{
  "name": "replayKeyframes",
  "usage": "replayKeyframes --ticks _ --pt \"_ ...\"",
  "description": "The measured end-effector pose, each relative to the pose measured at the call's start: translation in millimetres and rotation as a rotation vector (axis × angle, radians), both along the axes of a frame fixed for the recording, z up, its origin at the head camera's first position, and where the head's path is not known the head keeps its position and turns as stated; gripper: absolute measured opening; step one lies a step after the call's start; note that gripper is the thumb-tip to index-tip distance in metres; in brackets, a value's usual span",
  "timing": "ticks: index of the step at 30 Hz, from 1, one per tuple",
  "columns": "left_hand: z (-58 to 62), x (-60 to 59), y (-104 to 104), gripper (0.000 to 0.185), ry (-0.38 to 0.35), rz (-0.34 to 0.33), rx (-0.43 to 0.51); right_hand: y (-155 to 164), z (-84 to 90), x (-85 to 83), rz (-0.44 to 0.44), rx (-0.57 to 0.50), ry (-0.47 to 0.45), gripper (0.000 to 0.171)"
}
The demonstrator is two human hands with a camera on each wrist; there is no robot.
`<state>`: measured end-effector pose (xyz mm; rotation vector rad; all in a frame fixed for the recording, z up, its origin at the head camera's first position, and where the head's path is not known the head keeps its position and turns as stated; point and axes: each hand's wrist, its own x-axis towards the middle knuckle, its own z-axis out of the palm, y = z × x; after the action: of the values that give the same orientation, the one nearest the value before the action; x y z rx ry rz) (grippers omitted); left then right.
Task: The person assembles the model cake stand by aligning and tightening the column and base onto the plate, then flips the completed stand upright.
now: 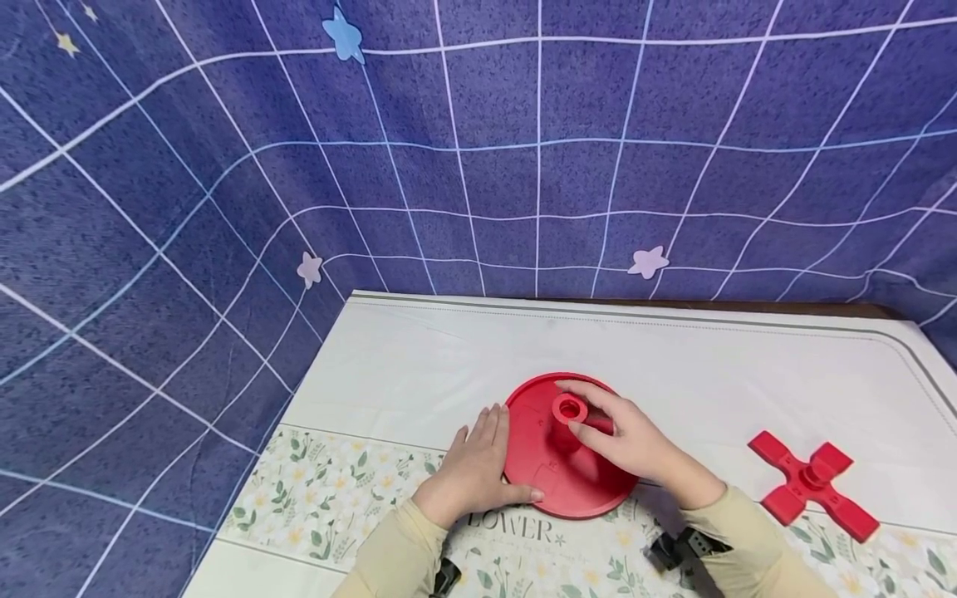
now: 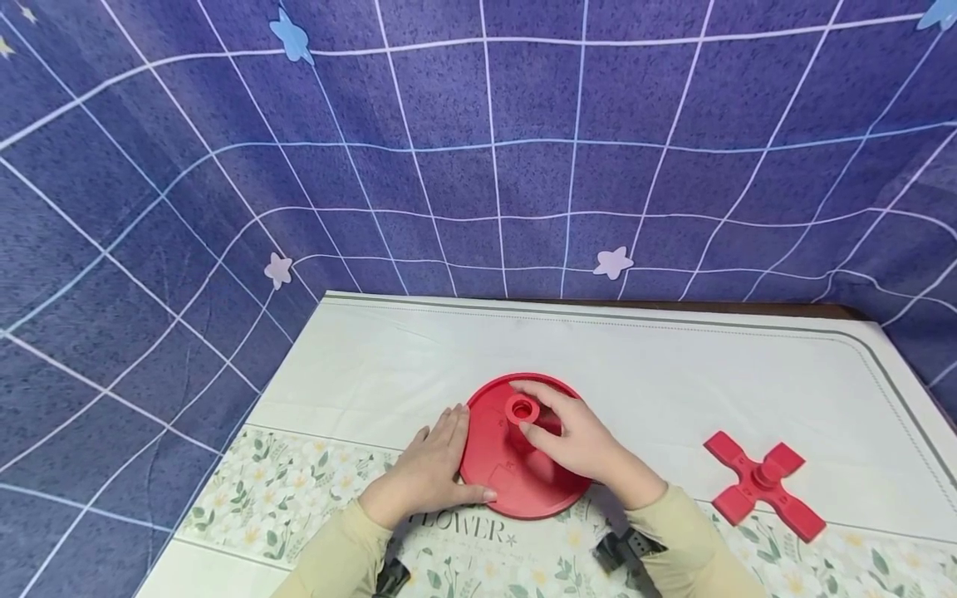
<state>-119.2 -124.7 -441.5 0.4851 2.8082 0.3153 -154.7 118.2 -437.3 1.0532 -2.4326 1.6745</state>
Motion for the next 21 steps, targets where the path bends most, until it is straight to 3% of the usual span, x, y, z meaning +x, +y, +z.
replayKeyframes --ticks 6,21 --pt "-1.2 -0.6 0 0.12 0.001 0.0 -0.002 0 -0.3 0.7 -0.01 -0.006 -0.06 0.044" --pt "-2.0 -1.3 0 0.121 0.014 -0.007 -0.028 -8 -2.6 11.0 -0.242 0.068 0.016 0.041"
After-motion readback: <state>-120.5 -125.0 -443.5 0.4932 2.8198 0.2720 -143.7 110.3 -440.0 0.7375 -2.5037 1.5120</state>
